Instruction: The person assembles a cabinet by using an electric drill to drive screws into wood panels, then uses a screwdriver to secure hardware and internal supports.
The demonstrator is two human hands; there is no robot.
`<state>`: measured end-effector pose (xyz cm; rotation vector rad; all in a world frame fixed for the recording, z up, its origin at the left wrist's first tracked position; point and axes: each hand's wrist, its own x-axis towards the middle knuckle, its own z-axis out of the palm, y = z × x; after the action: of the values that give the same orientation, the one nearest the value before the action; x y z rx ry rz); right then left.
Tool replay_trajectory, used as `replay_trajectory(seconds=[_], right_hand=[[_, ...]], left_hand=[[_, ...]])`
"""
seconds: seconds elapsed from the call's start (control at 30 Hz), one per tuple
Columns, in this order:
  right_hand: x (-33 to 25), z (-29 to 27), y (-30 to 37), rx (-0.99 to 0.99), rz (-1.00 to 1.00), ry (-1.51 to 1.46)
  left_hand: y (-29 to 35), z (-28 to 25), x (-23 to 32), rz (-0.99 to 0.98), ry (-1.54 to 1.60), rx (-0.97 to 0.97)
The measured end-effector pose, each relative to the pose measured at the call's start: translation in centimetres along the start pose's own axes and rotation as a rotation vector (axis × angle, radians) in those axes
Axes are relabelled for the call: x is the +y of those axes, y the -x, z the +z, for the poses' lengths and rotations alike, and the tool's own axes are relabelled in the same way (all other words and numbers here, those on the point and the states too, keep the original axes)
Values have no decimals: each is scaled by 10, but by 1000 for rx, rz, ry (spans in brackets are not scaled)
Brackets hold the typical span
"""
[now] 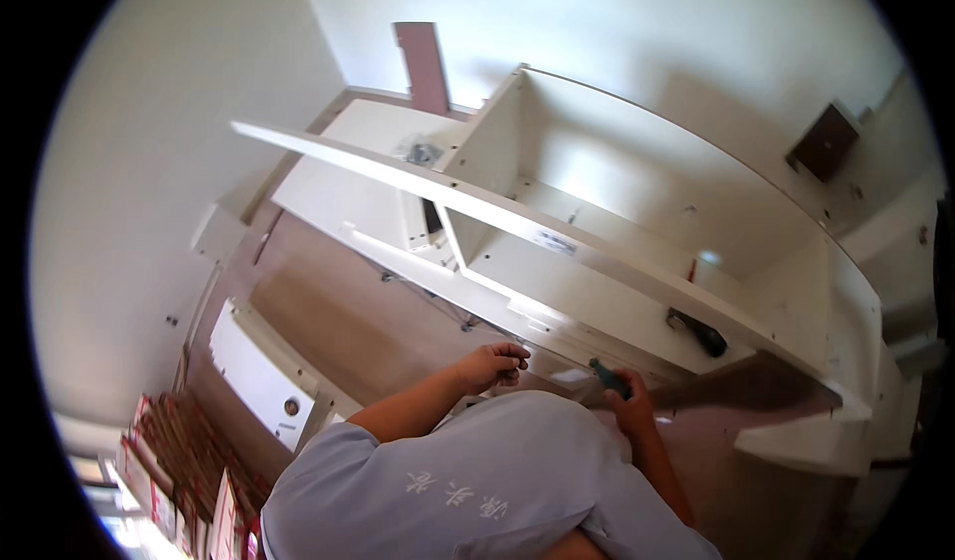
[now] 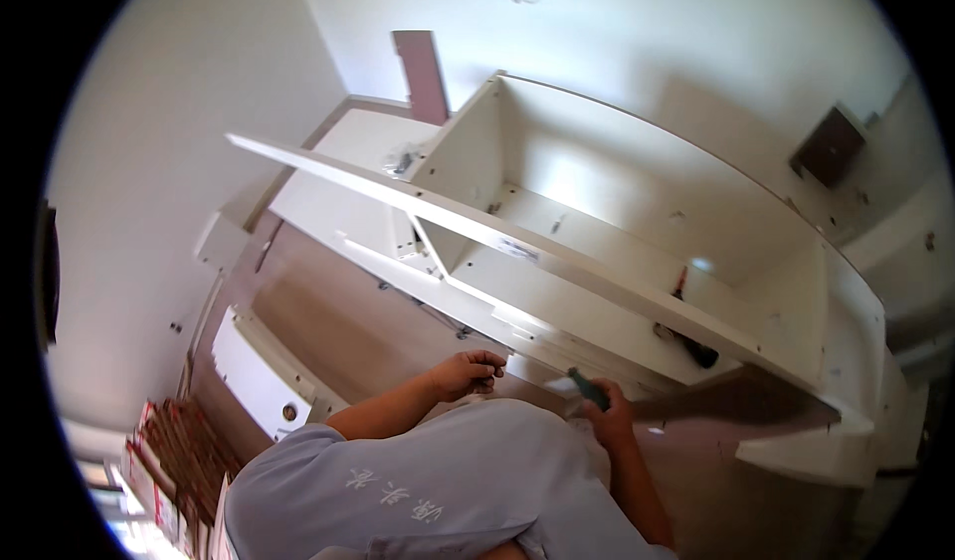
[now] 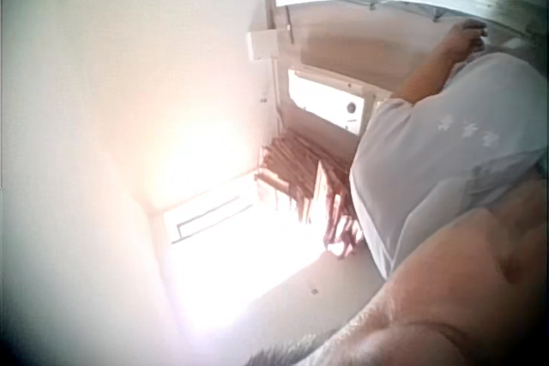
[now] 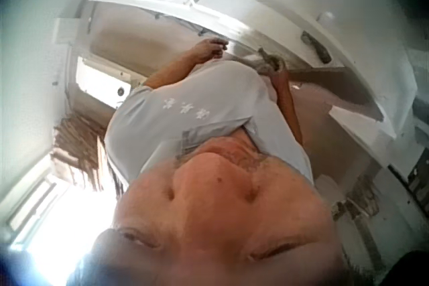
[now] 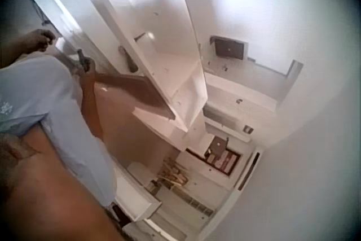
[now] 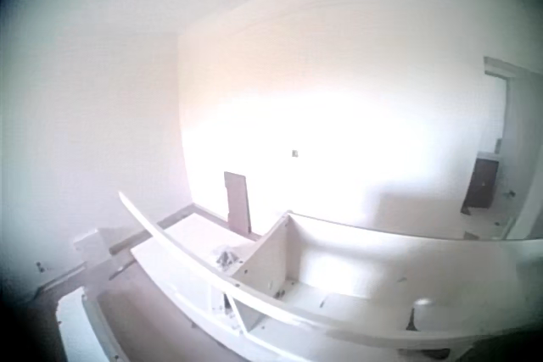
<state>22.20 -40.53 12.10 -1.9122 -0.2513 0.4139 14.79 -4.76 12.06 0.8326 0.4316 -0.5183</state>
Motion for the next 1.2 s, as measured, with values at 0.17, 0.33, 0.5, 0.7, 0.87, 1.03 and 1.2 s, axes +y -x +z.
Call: replay_trajectory(seconds=[0.17,0.33,0.5,0.7,0.87,1.03,1.2], right_hand=[[-59,13,94,116,241,-354],[-84,15,172,322,323,-336],[-62,-7,229,366,289,-450],[-41,-59,260,308,265,-407],[-9,-138,290,280,175,-471],[32,-232,307,208,219,-627],[49,-306,308,288,27,-492]], left_hand=[[-25,24,9,-141,-219,-148],[-51,58,-25,-233,-263,-354],[-41,112,-47,-225,-428,-424],[-24,153,-83,-126,-526,-295],[-26,222,-135,19,-473,-203],[-20,306,-193,340,-710,-101],[-17,379,-210,280,-815,-31]])
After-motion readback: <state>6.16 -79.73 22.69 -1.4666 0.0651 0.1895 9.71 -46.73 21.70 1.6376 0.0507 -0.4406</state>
